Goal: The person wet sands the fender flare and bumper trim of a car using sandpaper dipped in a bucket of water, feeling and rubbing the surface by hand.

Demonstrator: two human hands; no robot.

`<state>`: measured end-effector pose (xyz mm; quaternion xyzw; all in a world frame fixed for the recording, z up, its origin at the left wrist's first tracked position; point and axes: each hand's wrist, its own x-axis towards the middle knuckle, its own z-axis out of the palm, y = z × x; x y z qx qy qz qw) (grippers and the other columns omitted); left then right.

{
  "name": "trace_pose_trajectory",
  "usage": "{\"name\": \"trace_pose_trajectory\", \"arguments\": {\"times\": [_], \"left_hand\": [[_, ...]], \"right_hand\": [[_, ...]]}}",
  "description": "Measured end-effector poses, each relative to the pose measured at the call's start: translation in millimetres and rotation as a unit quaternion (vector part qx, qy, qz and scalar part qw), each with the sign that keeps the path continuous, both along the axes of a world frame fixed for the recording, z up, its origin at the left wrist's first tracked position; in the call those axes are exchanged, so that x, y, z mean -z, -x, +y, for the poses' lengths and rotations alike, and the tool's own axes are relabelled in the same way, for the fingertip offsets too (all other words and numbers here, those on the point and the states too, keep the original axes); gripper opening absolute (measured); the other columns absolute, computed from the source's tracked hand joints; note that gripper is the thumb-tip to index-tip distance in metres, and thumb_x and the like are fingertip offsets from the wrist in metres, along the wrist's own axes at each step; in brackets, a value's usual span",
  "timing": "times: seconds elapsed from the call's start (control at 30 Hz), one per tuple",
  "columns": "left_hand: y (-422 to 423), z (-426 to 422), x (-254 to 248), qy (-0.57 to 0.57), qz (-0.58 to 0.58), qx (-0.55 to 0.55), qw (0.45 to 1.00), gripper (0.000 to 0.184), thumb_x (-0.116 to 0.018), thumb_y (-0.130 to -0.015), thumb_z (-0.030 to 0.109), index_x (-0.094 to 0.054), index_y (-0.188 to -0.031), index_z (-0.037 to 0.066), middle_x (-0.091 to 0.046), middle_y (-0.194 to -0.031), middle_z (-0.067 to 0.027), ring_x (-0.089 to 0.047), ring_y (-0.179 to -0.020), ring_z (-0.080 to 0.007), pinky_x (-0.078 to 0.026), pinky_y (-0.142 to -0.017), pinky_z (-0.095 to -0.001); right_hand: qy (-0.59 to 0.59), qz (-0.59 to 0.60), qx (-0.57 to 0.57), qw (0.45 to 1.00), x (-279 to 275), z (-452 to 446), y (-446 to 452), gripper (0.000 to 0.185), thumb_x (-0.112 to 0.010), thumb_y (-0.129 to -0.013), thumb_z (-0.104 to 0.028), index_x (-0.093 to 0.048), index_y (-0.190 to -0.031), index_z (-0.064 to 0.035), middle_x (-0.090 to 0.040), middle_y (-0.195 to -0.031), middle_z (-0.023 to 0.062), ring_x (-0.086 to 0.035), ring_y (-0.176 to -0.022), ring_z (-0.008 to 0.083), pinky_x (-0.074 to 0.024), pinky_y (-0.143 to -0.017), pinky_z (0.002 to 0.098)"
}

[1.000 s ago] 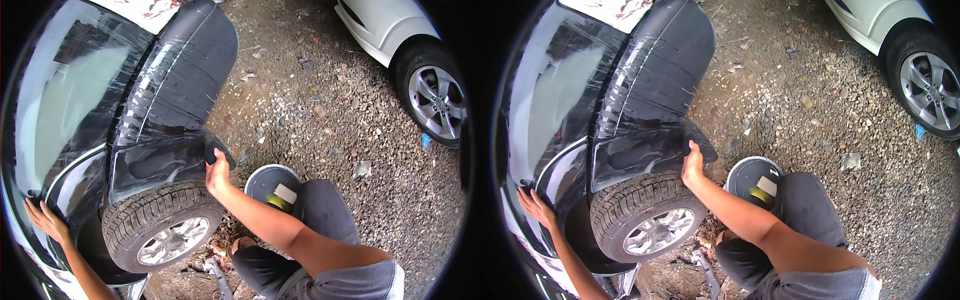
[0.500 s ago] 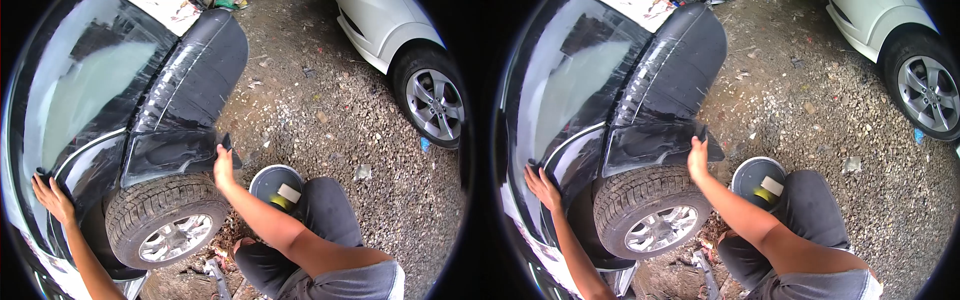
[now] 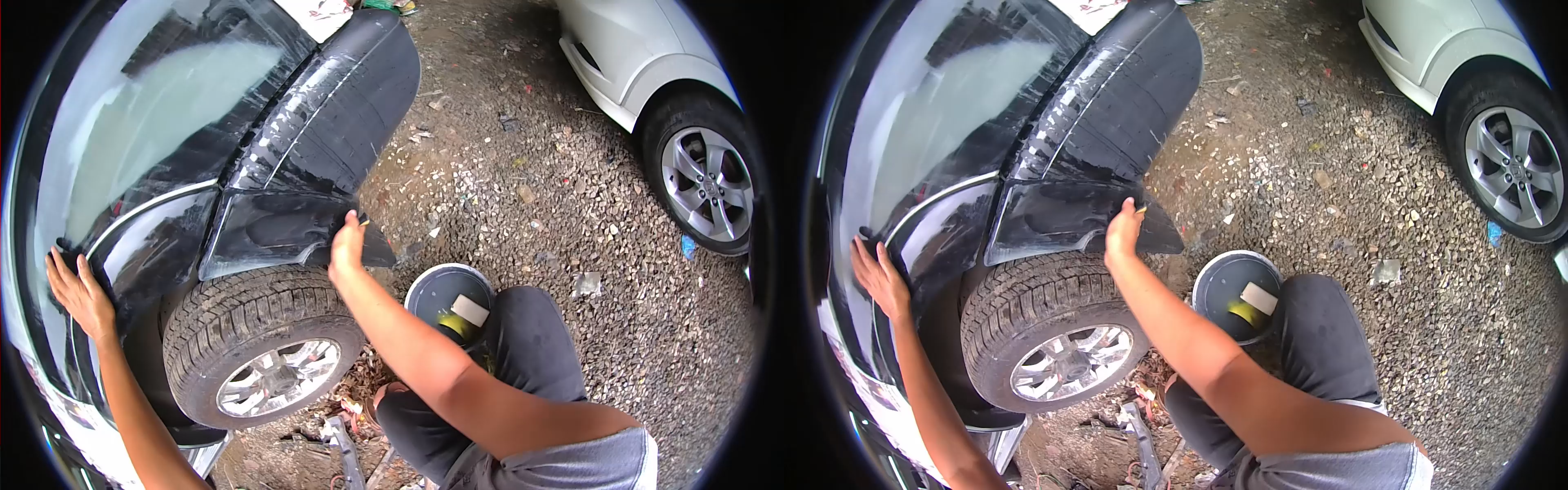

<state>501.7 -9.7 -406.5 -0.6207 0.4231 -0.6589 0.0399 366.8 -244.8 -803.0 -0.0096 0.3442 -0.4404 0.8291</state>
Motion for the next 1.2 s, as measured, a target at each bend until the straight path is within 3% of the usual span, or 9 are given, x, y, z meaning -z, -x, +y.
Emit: {"name": "trace_pose_trajectory", "arguments": {"times": [0.27,0.37,0.47,0.67,0.77,0.87,1.03,1.07,1.2], "left_hand": [[8,-4,6,0.031,0.012,0.031,0.999,0.059,-0.046,-0.108,0.043,-0.039,-0.157,0.01,-0.037,-0.161,-0.0203,-0.032,-0.149,-0.0373,-0.024,-0.123,-0.0457],[11,-6,9,0.063,0.011,0.014,0.998,0.062,-0.05,-0.105,0.046,-0.042,-0.155,0.01,-0.039,-0.159,-0.0226,-0.034,-0.148,-0.039,-0.025,-0.123,-0.0467],[12,-8,13,0.078,0.015,0.031,0.996,0.062,-0.05,-0.105,0.045,-0.04,-0.157,0.011,-0.037,-0.16,-0.0203,-0.031,-0.15,-0.0372,-0.024,-0.124,-0.0458],[49,-11,17,0.114,0.152,-0.063,0.98,0.073,-0.051,-0.101,0.048,-0.034,-0.156,0.003,-0.029,-0.162,-0.0275,-0.023,-0.152,-0.0412,-0.019,-0.126,-0.0472],[57,-10,16,0.121,0.179,-0.057,0.975,0.073,-0.049,-0.102,0.049,-0.036,-0.155,0.002,-0.03,-0.16,-0.0285,-0.023,-0.152,-0.0417,-0.019,-0.126,-0.0473],[44,-5,15,0.107,0.144,-0.035,0.983,0.072,-0.049,-0.101,0.051,-0.039,-0.154,0.002,-0.033,-0.158,-0.0288,-0.025,-0.151,-0.0418,-0.02,-0.125,-0.0474],[38,-4,16,0.118,0.125,-0.016,0.985,0.071,-0.049,-0.101,0.051,-0.041,-0.152,0.002,-0.036,-0.157,-0.0284,-0.028,-0.15,-0.0415,-0.021,-0.125,-0.0474],[39,-4,15,0.115,0.129,-0.017,0.985,0.071,-0.049,-0.101,0.051,-0.041,-0.152,0.002,-0.035,-0.157,-0.0281,-0.027,-0.15,-0.0412,-0.02,-0.126,-0.0474],[50,-3,13,0.115,0.147,-0.017,0.982,0.072,-0.047,-0.102,0.052,-0.039,-0.153,0.002,-0.032,-0.159,-0.0268,-0.025,-0.151,-0.0401,-0.018,-0.127,-0.0471]], "right_hand": [[0.255,0.183,-0.273,0.909,135,22,174,0.06,-0.057,-0.095,-0.024,-0.044,-0.153,-0.0216,-0.064,-0.099,0.0023,-0.062,-0.084,0.0189,-0.0528,-0.073,0.0379],[0.504,0.561,-0.355,0.552,253,31,223,0.04,-0.058,-0.091,-0.012,-0.056,-0.131,-0.0135,-0.072,-0.096,0.0245,-0.072,-0.086,0.0436,-0.056,-0.078,0.0504],[0.251,0.424,-0.44,0.751,285,41,224,0.012,-0.06,-0.092,-0.007,-0.061,-0.104,-0.0041,-0.061,-0.092,0.0143,-0.066,-0.069,0.028,-0.063,-0.056,0.0428],[0.005,0.19,-0.542,0.819,479,1,211,0.031,-0.07,-0.088,-0.015,-0.063,-0.114,0.0001,-0.07,-0.101,0.0179,-0.072,-0.09,0.0358,-0.0599,-0.075,0.0472],[0.435,0.506,-0.587,0.459,383,14,213,0.033,-0.071,-0.09,-0.02,-0.064,-0.114,0.002,-0.072,-0.097,0.0166,-0.073,-0.085,0.0305,-0.0587,-0.074,0.0409],[0.544,0.531,-0.467,0.452,322,20,229,0.04,-0.073,-0.09,-0.023,-0.064,-0.119,0.003,-0.073,-0.092,0.0143,-0.072,-0.081,0.0257,-0.0571,-0.07,0.0379],[0.673,0.431,-0.242,0.55,270,5,227,0.033,-0.082,-0.088,-0.023,-0.073,-0.114,-0.0035,-0.073,-0.098,0.0028,-0.068,-0.089,0.0169,-0.0494,-0.086,0.0275],[0.476,0.238,-0.351,0.77,279,-2,219,0.024,-0.08,-0.091,-0.022,-0.071,-0.108,-0.0086,-0.068,-0.1,0.0015,-0.067,-0.09,0.0208,-0.0511,-0.084,0.0339],[0.179,0.148,-0.322,0.918,220,-3,207,0.028,-0.074,-0.091,-0.017,-0.06,-0.114,-0.0114,-0.067,-0.104,0.0061,-0.067,-0.092,0.0274,-0.0571,-0.086,0.0521]]}}
